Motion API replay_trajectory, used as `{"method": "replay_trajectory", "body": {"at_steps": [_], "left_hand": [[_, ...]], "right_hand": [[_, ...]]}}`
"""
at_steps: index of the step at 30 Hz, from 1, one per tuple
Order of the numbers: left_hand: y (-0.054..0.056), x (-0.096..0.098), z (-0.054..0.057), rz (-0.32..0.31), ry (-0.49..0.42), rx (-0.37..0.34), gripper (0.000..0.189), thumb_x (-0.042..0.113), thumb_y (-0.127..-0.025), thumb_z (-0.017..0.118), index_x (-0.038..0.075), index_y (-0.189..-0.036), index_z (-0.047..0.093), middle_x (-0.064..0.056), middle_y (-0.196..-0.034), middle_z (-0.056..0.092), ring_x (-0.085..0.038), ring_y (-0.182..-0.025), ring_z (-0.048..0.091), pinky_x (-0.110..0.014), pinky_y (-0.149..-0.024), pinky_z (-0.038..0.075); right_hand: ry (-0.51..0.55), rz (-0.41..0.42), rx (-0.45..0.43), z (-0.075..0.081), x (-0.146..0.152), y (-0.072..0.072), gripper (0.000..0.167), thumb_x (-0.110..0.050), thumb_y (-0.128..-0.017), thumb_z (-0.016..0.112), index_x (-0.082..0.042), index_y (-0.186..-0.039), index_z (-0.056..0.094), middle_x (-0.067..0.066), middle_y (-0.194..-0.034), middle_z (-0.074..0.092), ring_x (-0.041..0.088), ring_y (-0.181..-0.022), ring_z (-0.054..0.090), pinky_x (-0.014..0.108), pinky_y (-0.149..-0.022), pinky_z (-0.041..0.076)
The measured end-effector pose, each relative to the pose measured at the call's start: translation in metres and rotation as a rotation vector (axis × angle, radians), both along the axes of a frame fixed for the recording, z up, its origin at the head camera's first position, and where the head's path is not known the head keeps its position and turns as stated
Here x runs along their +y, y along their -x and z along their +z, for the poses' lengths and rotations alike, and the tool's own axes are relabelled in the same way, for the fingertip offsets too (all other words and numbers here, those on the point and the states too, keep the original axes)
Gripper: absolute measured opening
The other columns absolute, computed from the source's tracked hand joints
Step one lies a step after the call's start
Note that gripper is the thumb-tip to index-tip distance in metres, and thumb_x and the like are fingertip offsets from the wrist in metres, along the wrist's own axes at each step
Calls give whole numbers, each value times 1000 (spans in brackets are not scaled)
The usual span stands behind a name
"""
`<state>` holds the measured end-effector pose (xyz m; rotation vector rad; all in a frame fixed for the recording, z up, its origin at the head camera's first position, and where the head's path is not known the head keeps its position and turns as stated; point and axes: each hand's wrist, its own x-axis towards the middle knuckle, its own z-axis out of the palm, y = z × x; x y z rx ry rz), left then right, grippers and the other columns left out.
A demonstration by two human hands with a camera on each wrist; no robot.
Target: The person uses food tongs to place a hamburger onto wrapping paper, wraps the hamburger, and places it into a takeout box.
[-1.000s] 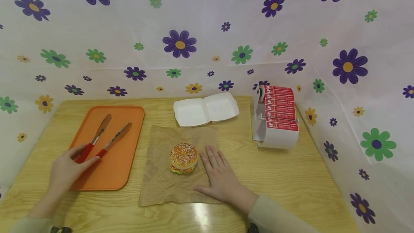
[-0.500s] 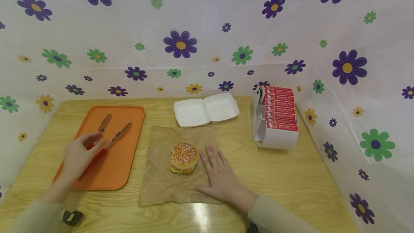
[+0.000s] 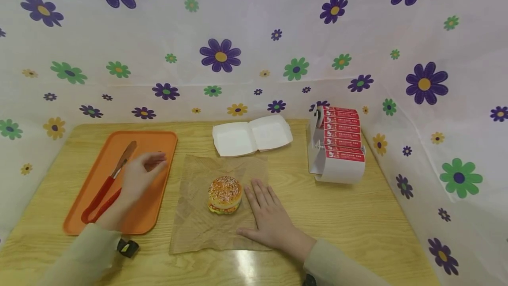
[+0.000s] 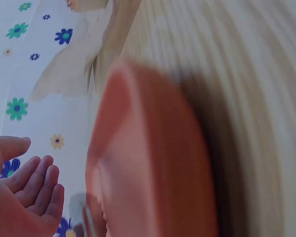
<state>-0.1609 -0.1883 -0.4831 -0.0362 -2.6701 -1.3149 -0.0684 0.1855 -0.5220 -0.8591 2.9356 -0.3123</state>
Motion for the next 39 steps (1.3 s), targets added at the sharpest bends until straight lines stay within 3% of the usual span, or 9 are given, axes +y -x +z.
{"method": "replay_trajectory", "body": {"at_steps": [2,4,6,13,16,18,25,32,39], "left_hand": [[2,8,-1,-20,-24,-13,30,12,-101,73,-2,-127,73,-21,-119,78,-36,-110,74,-28,-94,63],[2,15,-3,-41,-52,-30,30,12,-101,73,-3,-127,73,-22,-119,78,-37,-111,73,-46,-99,63],[3,22,-4,-62,-74,-44,30,10,-101,73,-3,-128,72,-23,-120,77,-38,-111,73,-53,-100,61],[4,39,-11,-92,-104,-82,27,14,-103,71,0,-126,74,-19,-118,78,-34,-109,74,-24,-90,60],[4,45,-14,-97,-132,-103,28,18,-105,68,1,-125,75,-19,-119,78,-33,-108,74,-19,-87,57],[3,47,-14,-98,-154,-117,30,22,-107,64,2,-126,75,-19,-118,78,-31,-106,73,-20,-84,56],[-1,52,-12,-109,-194,-150,41,26,-112,54,-4,-135,68,-25,-132,72,-40,-123,69,-53,-105,58],[-1,60,-16,-67,-114,-66,24,12,-104,68,-5,-118,77,-23,-115,79,-36,-104,75,-46,-90,63],[-15,73,-1,-93,-123,5,22,8,-103,69,-6,-117,78,-24,-114,79,-37,-105,78,-47,-88,66]], "right_hand": [[19,3,22,-2,0,0,111,-81,-96,50,-4,-170,19,24,-177,15,41,-165,17,60,-132,23],[29,7,38,-2,0,-1,110,-82,-96,48,-5,-169,20,24,-177,16,42,-164,19,60,-132,24],[30,8,40,-1,0,-1,110,-81,-96,50,-4,-169,21,25,-176,17,42,-164,20,60,-132,25],[-46,-2,-26,5,-2,0,111,-76,-96,56,-4,-170,15,24,-178,10,40,-166,11,58,-135,18],[-52,-2,-30,5,-2,0,111,-75,-96,57,-4,-170,15,24,-178,9,40,-166,11,59,-135,18],[-54,-4,-30,5,-2,0,112,-76,-96,56,-5,-171,14,24,-178,9,39,-166,11,58,-135,18],[-50,-1,-15,6,-2,0,111,-76,-95,56,-4,-170,16,24,-178,10,39,-166,12,58,-135,20],[-44,9,30,6,-2,-1,109,-75,-96,57,-1,-168,22,27,-175,18,42,-164,20,61,-132,26],[-14,10,30,8,-2,-1,108,-74,-96,56,-1,-168,24,27,-175,19,44,-163,21,62,-131,26]]}}
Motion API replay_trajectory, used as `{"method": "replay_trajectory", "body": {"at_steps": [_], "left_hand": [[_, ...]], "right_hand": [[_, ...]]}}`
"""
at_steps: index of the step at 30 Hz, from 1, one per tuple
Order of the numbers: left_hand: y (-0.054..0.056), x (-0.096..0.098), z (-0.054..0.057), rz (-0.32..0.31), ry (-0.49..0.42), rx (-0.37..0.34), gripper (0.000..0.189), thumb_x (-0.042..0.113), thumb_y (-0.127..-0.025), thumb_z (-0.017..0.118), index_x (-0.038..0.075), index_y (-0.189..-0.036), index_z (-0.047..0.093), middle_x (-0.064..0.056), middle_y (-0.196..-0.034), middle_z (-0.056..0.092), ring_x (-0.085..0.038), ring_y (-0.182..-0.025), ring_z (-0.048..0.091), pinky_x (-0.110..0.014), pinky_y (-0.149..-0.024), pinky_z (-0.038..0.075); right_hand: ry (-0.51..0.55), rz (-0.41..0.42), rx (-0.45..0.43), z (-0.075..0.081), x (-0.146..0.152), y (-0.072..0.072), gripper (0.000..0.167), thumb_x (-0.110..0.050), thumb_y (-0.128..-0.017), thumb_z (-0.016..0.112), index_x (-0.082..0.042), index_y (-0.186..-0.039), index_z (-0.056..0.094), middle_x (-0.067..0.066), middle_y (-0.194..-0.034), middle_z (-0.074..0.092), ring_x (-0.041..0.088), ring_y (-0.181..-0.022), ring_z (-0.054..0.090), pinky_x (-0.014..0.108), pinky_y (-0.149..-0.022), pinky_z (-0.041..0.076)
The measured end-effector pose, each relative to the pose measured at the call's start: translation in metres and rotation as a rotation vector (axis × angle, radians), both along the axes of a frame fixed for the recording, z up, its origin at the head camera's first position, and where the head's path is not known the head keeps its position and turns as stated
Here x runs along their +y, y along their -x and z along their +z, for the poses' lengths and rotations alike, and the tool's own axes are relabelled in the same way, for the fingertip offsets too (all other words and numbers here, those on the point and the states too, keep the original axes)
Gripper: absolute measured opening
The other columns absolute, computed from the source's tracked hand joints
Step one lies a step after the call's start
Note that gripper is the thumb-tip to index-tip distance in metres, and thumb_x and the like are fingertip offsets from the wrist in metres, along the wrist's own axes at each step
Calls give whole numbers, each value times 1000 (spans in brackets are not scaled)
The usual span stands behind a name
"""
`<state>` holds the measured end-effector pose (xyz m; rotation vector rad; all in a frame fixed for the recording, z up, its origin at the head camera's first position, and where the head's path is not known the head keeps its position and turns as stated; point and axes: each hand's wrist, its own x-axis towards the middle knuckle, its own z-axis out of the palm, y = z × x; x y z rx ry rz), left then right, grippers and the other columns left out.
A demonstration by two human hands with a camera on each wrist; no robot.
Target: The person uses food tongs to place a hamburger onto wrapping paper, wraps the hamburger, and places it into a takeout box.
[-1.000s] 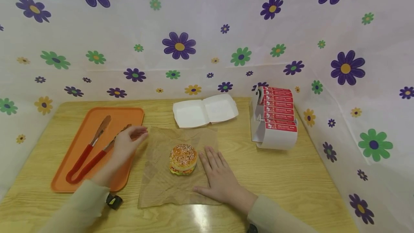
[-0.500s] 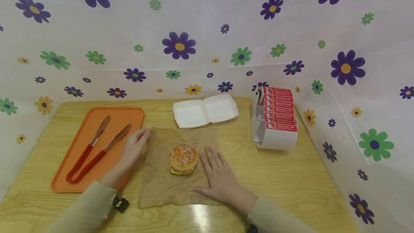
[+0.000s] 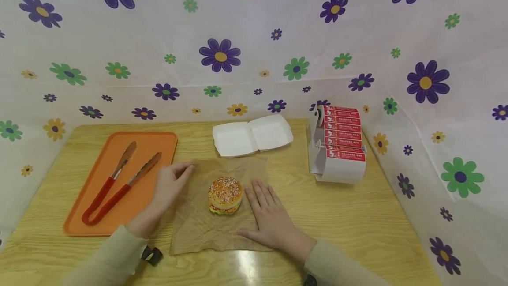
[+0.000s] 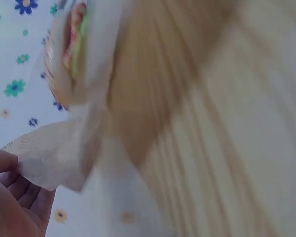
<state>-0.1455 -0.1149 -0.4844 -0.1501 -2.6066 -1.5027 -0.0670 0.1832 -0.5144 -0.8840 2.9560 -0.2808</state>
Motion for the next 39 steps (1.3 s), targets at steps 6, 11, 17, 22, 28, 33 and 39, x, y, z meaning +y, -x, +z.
{"method": "replay_trajectory", "body": {"at_steps": [6,11,17,22,28,33,39], "left_hand": [[-17,17,16,-66,-27,37,20,8,-102,70,-2,-116,80,-19,-111,81,-32,-100,79,-34,-80,65],[-31,31,21,-137,71,121,20,8,-100,72,4,-117,81,-14,-113,82,-31,-106,79,-43,-90,67],[-45,44,19,-240,261,278,22,12,-97,77,7,-118,82,-12,-119,81,-29,-111,79,-45,-97,64],[-49,47,13,-311,414,442,22,16,-95,80,9,-116,82,-8,-119,81,-25,-110,79,-40,-97,65],[-51,47,9,-398,544,593,23,18,-95,80,8,-116,82,-6,-119,81,-21,-112,78,-35,-99,64],[-51,43,7,-451,608,626,31,23,-92,84,7,-119,81,-8,-124,80,-23,-116,77,-37,-100,64],[-49,35,6,-576,688,641,53,36,-92,82,4,-133,74,-11,-136,74,-25,-130,70,-39,-107,61]], "right_hand": [[21,-1,-2,-1,0,0,110,-77,-96,54,-1,-168,23,27,-176,17,43,-164,19,62,-131,25],[-1,-11,-34,-1,0,0,110,-76,-95,57,-2,-169,21,25,-177,14,41,-165,15,61,-133,22],[-28,-19,-47,0,-1,1,111,-75,-95,58,-3,-170,18,24,-177,12,40,-166,14,60,-134,21],[-23,-13,-30,-1,-1,1,110,-73,-95,59,-2,-169,20,25,-177,15,41,-165,17,60,-133,23],[-33,-14,-38,-1,-1,1,110,-74,-95,58,-2,-169,19,24,-177,12,40,-166,15,60,-134,22],[-35,-19,-51,0,-1,1,111,-74,-95,58,-3,-170,17,23,-178,10,38,-166,12,59,-134,20],[-28,-21,-53,0,0,0,111,-75,-95,58,-3,-170,18,23,-178,10,38,-166,12,59,-135,20]]}}
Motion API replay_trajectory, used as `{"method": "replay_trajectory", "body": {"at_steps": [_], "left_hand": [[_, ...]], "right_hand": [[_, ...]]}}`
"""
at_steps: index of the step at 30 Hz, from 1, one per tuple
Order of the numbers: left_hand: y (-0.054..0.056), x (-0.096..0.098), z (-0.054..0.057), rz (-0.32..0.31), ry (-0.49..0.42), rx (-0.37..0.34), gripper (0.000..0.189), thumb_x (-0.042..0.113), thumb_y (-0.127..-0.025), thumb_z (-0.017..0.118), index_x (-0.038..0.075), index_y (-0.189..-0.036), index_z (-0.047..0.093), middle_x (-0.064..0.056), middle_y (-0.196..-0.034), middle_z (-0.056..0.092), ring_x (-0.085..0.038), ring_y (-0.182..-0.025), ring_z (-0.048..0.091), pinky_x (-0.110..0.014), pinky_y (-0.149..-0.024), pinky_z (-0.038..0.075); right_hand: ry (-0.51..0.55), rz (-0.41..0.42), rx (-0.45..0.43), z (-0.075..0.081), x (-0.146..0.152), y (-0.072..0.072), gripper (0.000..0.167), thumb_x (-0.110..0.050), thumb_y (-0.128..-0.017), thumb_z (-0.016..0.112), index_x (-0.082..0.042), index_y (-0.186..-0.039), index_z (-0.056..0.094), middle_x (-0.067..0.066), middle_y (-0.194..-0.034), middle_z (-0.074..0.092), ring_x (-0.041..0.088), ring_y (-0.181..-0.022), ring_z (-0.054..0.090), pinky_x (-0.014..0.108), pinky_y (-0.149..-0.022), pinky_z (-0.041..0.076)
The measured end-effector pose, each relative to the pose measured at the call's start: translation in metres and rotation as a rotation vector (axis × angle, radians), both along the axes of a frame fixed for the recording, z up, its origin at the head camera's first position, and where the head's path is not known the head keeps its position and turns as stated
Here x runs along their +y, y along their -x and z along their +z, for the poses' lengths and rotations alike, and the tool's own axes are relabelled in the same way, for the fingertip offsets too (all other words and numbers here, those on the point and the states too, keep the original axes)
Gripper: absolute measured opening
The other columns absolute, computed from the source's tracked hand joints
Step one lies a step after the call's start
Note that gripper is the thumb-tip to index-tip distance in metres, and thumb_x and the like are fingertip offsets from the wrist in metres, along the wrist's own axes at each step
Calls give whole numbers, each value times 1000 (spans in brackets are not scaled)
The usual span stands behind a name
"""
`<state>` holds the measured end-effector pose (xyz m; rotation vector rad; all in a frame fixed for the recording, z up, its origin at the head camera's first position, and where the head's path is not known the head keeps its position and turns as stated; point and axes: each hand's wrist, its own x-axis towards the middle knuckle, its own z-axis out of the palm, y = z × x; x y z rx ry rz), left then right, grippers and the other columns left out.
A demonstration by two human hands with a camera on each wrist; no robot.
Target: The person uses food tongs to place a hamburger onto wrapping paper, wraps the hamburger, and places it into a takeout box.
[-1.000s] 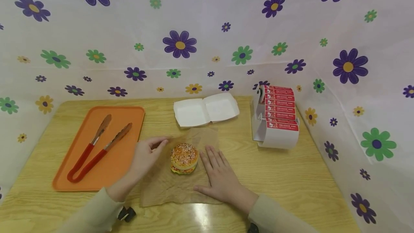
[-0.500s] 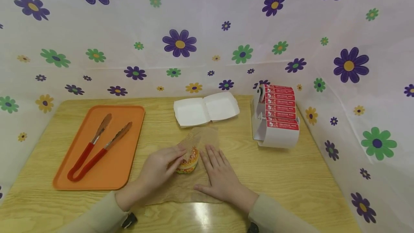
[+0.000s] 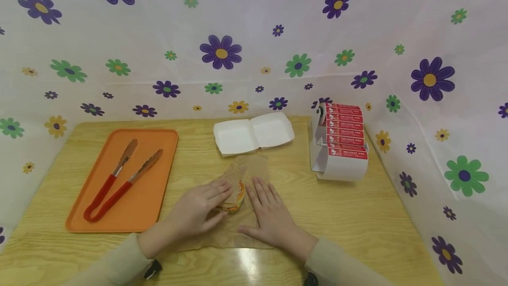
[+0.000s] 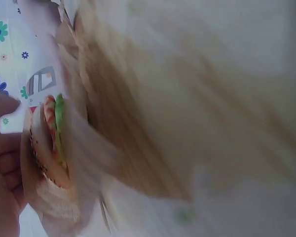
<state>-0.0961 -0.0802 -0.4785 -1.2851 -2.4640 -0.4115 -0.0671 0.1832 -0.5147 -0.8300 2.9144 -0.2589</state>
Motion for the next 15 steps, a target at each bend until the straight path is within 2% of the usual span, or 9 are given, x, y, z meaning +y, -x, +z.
{"method": "replay_trajectory", "body": {"at_steps": [3,4,6,10,11,15], "left_hand": [[2,-5,0,-45,34,-26,59,39,-94,78,4,-141,68,-12,-143,70,-26,-136,66,-40,-113,57],[2,-7,0,-54,42,-41,61,39,-95,77,4,-143,66,-12,-146,68,-26,-138,64,-40,-115,55],[3,-10,-1,-72,52,-67,62,38,-97,74,4,-147,63,-12,-151,64,-26,-141,62,-41,-117,53],[3,-14,-1,-93,72,-111,60,32,-100,68,3,-151,58,-12,-156,60,-27,-145,58,-42,-120,50],[4,-15,0,-98,74,-118,59,30,-100,67,3,-151,58,-12,-156,60,-27,-145,58,-42,-120,50],[3,-18,2,-104,88,-142,57,25,-100,64,3,-152,57,-12,-157,59,-27,-146,57,-42,-119,51]], "right_hand": [[20,0,3,1,1,-1,111,-74,-94,60,-2,-169,19,24,-177,11,39,-166,13,58,-135,20],[38,0,5,0,2,-1,111,-73,-94,60,-2,-169,19,23,-178,11,39,-166,13,56,-136,15],[58,4,1,2,3,-1,111,-72,-94,62,-2,-169,20,24,-177,12,39,-166,13,56,-136,15],[116,16,-18,3,7,1,109,-69,-94,63,-3,-169,20,23,-178,12,39,-166,13,55,-136,15],[124,19,-24,5,8,1,108,-68,-95,63,-3,-169,20,22,-178,12,38,-166,14,58,-134,20],[187,54,-11,8,18,0,104,-63,-95,66,-4,-168,24,20,-178,16,37,-166,17,54,-135,18]]}}
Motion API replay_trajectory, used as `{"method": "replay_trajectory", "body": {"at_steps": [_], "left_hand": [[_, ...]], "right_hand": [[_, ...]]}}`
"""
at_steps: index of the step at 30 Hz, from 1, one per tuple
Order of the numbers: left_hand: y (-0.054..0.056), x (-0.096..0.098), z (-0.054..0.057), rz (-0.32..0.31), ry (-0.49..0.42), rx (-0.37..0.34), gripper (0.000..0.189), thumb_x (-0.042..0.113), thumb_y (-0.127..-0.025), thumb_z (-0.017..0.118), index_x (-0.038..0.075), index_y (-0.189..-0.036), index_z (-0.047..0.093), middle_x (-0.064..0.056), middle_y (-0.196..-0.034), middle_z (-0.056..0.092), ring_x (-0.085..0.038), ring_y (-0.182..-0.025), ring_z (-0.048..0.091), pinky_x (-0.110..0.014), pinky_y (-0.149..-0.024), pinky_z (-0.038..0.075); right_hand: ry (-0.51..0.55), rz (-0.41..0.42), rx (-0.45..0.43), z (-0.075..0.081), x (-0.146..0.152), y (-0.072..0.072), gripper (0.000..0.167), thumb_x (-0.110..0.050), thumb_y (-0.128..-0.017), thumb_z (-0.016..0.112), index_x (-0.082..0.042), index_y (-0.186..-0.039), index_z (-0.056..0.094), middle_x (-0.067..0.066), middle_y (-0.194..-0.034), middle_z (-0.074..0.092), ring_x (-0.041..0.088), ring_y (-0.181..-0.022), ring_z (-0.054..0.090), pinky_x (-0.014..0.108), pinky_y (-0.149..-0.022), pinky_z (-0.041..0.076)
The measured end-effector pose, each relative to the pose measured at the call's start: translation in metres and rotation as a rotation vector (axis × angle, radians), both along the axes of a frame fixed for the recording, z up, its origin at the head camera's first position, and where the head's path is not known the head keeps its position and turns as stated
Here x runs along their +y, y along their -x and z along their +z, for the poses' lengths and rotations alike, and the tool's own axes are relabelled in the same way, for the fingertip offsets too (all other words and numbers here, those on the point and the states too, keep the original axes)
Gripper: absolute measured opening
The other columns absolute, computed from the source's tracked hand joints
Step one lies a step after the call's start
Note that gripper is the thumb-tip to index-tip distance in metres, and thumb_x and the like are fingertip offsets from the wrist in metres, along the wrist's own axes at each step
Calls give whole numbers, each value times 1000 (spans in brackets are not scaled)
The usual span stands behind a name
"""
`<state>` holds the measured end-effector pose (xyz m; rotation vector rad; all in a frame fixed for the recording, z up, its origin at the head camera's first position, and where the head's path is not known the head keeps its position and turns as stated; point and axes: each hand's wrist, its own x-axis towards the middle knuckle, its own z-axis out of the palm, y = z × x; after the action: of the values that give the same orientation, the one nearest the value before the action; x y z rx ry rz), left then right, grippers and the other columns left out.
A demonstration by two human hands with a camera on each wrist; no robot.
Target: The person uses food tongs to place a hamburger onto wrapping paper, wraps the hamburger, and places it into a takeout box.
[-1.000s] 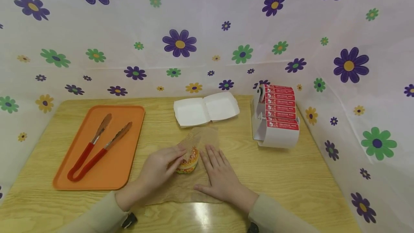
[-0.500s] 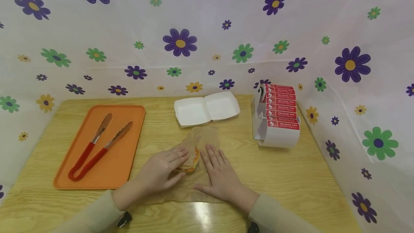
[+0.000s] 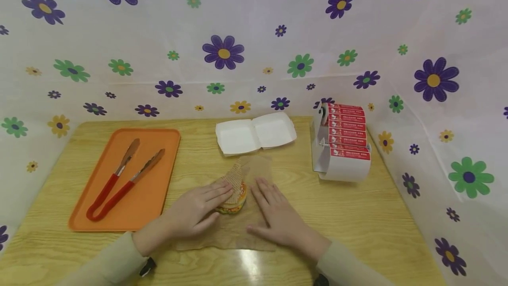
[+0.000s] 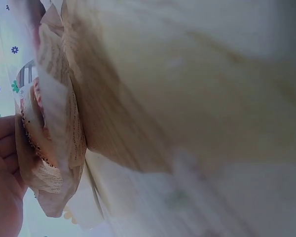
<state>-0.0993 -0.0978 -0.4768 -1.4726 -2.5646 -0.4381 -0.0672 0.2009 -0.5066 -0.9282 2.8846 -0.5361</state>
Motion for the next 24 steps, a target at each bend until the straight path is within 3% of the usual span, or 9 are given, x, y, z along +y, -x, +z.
{"method": "replay_trajectory", "body": {"at_steps": [6,9,17,24], "left_hand": [[1,-3,0,-25,-6,-10,58,21,-99,62,3,-153,56,-12,-159,57,-28,-148,55,-42,-121,49],[2,-6,-2,-37,-6,-16,58,20,-99,62,3,-154,54,-12,-160,55,-28,-149,53,-42,-122,48],[4,-8,-6,-54,-1,-37,59,21,-102,59,1,-157,50,-12,-165,49,-28,-154,47,-42,-126,44],[5,-7,-6,-63,7,-48,59,21,-104,57,1,-158,48,-13,-165,48,-29,-154,47,-42,-126,43]], "right_hand": [[64,115,71,7,23,-5,97,-54,-94,72,0,-165,33,21,-174,29,40,-160,31,28,-137,1],[82,161,101,9,35,-9,97,-55,-93,74,1,-163,37,21,-170,37,41,-156,38,22,-135,-1],[130,246,123,7,57,-18,100,-58,-83,84,-2,-158,47,17,-165,47,37,-150,47,23,-136,3],[186,305,186,0,59,-20,85,-39,-84,87,-5,-154,54,14,-158,56,32,-143,55,25,-137,12]]}}
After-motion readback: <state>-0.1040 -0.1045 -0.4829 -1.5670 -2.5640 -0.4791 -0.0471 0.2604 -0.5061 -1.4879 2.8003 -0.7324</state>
